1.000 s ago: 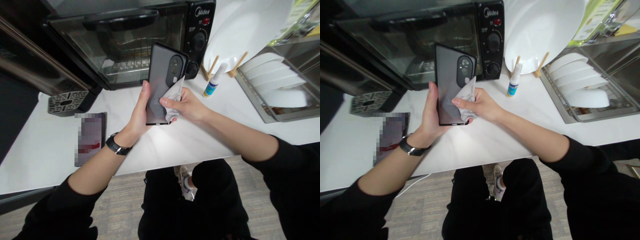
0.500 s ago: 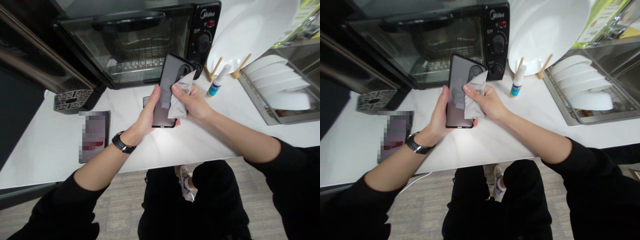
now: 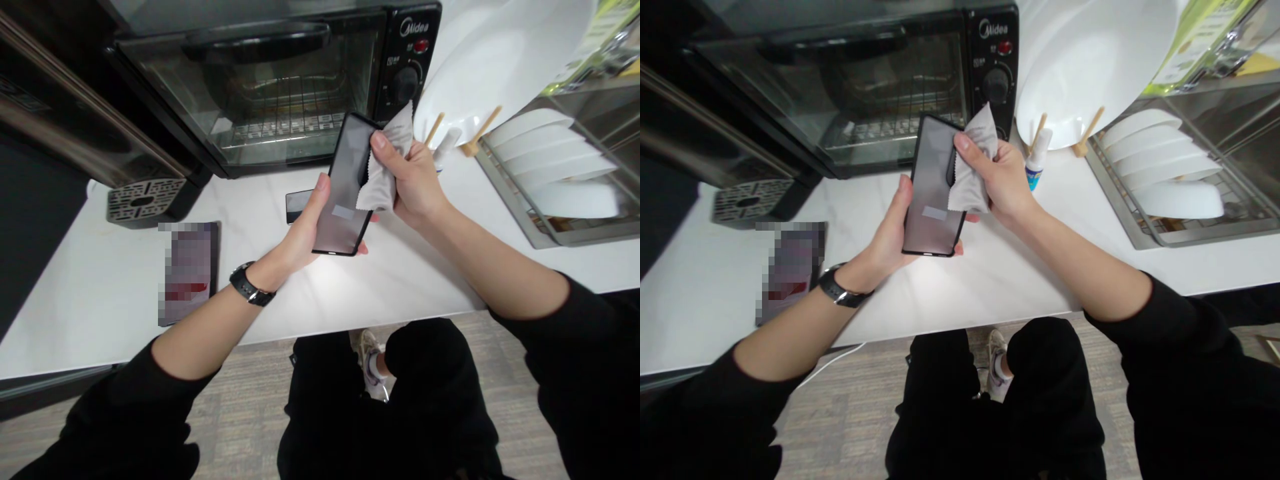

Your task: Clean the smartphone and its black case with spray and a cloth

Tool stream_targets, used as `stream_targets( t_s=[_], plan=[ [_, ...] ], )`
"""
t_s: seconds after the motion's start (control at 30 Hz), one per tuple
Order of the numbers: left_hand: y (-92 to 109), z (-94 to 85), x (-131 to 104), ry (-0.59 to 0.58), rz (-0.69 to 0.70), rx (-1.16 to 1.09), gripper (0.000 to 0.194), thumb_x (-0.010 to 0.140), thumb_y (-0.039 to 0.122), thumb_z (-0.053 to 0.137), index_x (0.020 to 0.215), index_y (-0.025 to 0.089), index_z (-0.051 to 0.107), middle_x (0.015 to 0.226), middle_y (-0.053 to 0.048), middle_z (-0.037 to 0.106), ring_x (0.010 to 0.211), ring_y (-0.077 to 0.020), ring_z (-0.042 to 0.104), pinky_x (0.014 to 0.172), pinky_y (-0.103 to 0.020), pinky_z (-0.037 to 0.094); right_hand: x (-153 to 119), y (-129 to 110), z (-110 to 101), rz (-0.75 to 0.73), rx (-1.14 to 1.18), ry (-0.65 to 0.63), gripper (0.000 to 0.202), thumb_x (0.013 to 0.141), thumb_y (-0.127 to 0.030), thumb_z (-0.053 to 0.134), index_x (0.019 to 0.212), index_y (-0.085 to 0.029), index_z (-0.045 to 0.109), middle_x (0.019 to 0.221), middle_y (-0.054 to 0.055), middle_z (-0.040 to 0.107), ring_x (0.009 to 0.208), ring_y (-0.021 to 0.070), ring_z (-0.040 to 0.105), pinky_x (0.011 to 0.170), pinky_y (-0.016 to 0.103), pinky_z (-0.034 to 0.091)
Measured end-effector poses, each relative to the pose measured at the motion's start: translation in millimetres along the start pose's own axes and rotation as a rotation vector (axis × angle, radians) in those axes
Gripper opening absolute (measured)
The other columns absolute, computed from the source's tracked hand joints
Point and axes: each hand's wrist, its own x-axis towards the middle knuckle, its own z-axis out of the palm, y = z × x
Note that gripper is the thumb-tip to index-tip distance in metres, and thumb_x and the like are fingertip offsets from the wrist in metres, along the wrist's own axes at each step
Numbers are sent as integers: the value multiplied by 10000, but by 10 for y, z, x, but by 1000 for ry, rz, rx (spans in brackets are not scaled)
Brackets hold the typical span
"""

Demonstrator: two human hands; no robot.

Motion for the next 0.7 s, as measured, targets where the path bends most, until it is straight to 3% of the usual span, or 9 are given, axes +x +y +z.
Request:
stream_targets(
  t_s=[0.07,0.17,0.23,0.3,0.43,0.53,0.6,0.7],
  plan=[
    [4,8,-9,41,31,3,834,963,871,367,1375,216,680,958,-112,808,795,-318,810,605,-394,660,-67,23,47,45,12,-50,499,678,-646,938,788,-238,672,714,-49,714,667,131,691,589,241,592],
    [65,40,-19,50,118,-64,707,1016,785,385,1277,223,724,1012,-101,813,945,-315,811,704,-399,692,-227,96,145,215,2,-265,538,715,-708,887,759,-219,669,623,-30,691,513,131,633,440,251,538],
    [111,60,-13,29,165,-114,645,1045,732,385,1237,223,732,1074,-86,814,930,-286,806,711,-388,696,-288,133,177,291,-22,-374,554,729,-714,876,714,-207,651,569,-23,663,428,125,578,365,260,485],
    [131,68,2,26,155,-121,651,1049,733,369,1218,217,729,1090,-82,811,867,-268,798,661,-379,687,-268,132,157,282,-31,-360,526,735,-669,898,721,-201,658,608,-16,685,440,121,586,380,263,497],
    [79,54,25,68,66,-47,759,998,830,358,1284,220,707,1037,-94,803,870,-307,804,659,-417,683,-79,53,26,123,-23,-137,441,776,-575,907,765,-201,674,738,-34,704,612,93,645,550,217,544],
    [24,51,13,72,38,-13,807,973,865,347,1328,231,697,985,-104,795,862,-333,809,628,-426,674,-25,29,-7,77,9,-60,434,759,-542,926,732,-203,656,707,-56,669,629,74,625,585,196,532],
    [18,62,-2,89,46,-15,807,974,858,348,1356,233,687,990,-117,793,885,-345,810,617,-425,670,-80,50,34,153,47,-99,436,722,-548,952,754,-211,677,703,-50,690,612,91,635,562,211,557],
    [53,84,-8,139,75,-43,790,983,834,358,1399,234,659,1015,-127,790,998,-366,801,684,-451,682,-206,93,128,349,62,-261,494,685,-621,949,773,-208,693,662,-28,708,518,136,638,442,269,562]
  ],
)
